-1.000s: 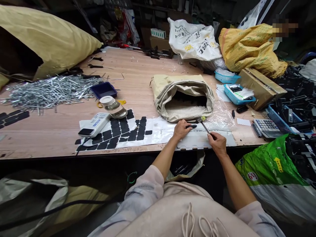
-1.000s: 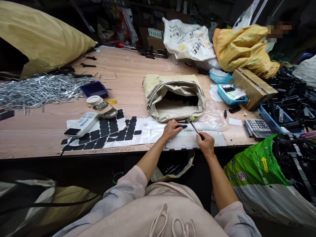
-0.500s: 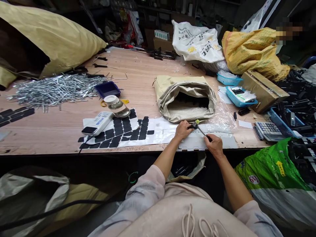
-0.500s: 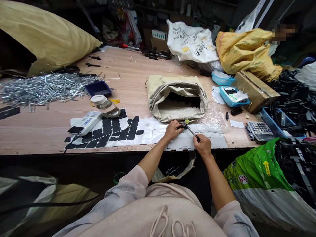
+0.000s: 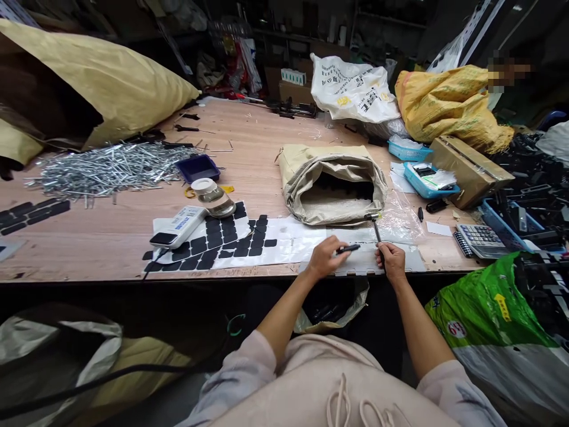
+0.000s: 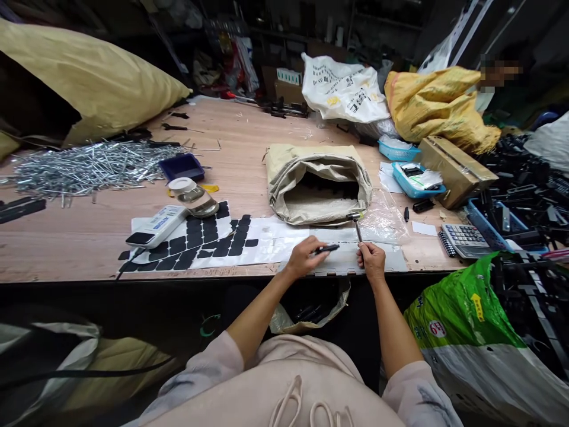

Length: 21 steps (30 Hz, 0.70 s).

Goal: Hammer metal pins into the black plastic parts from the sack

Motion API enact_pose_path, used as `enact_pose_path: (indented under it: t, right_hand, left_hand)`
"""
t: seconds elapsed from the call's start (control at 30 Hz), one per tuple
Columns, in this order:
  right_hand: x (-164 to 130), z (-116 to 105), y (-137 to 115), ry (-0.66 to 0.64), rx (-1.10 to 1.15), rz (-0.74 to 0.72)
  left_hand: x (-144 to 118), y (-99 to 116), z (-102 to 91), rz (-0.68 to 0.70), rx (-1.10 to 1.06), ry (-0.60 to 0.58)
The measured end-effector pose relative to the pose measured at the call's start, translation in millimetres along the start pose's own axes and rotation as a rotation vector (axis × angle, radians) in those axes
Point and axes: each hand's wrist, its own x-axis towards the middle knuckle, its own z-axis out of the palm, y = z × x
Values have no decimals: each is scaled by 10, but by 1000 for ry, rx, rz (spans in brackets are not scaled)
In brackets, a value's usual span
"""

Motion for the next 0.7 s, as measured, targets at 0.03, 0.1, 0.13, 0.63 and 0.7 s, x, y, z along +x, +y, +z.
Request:
enact_pose_path:
  t: [0.03, 0.1, 0.13, 0.63, 0.7]
  right_hand:
    - [3, -1, 10, 1, 11, 0]
    - [5, -2, 26, -1, 25, 3]
    - [4, -1, 29, -4, 26, 3]
    - [-58, 30, -1, 10, 13, -9]
    - [-53, 32, 11, 12, 3, -9]
  left_hand:
    - [-187, 74, -19, 51, 5, -41]
    - [-568, 187, -35, 75, 51, -178]
    - [-740, 217, -34, 38, 96, -257]
    - [694, 305, -194, -258, -308, -408]
    - [1253, 191, -22, -318, -182, -95]
